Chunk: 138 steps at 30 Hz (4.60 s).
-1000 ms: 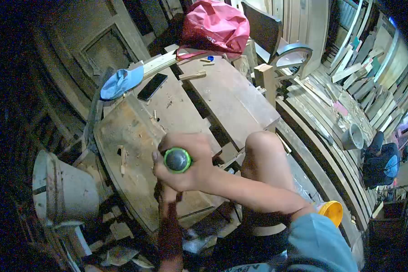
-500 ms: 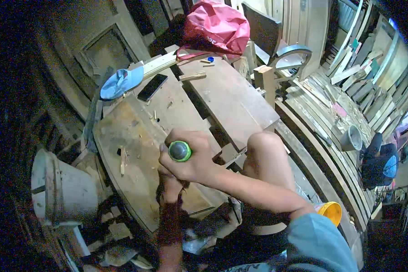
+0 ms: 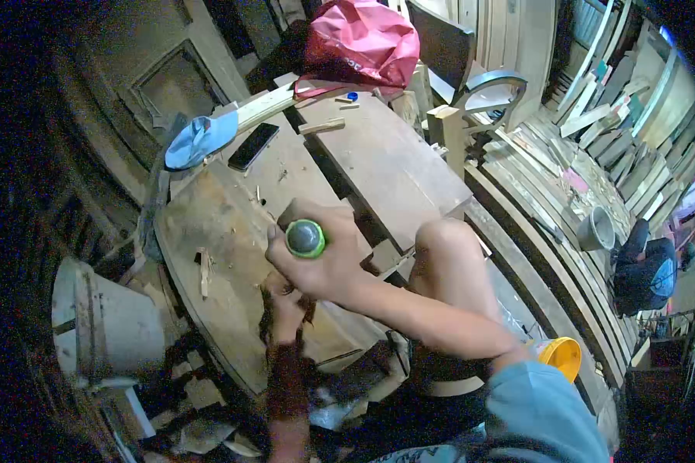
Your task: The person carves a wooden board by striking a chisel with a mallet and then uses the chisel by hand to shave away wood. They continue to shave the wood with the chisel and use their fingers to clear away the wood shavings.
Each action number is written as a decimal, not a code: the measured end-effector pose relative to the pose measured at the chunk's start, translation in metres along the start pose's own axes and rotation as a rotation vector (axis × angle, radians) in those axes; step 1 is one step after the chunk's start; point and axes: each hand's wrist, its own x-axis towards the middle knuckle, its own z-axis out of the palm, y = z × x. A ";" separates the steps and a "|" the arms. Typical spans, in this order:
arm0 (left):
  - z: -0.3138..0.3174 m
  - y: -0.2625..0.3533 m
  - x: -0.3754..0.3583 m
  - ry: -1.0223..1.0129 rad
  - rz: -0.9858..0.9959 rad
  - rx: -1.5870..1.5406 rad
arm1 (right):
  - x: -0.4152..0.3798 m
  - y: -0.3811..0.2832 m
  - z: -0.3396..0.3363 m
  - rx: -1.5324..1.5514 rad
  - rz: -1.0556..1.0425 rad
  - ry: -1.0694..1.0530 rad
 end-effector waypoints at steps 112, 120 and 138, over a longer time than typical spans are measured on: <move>-0.004 0.011 0.011 0.038 0.104 0.248 | 0.008 0.012 -0.022 0.093 0.213 0.022; -0.005 0.009 0.008 -0.037 0.040 0.260 | 0.010 0.012 -0.015 0.020 0.093 0.071; -0.003 0.005 0.010 -0.049 0.139 0.297 | -0.002 0.009 -0.013 -0.006 -0.064 -0.116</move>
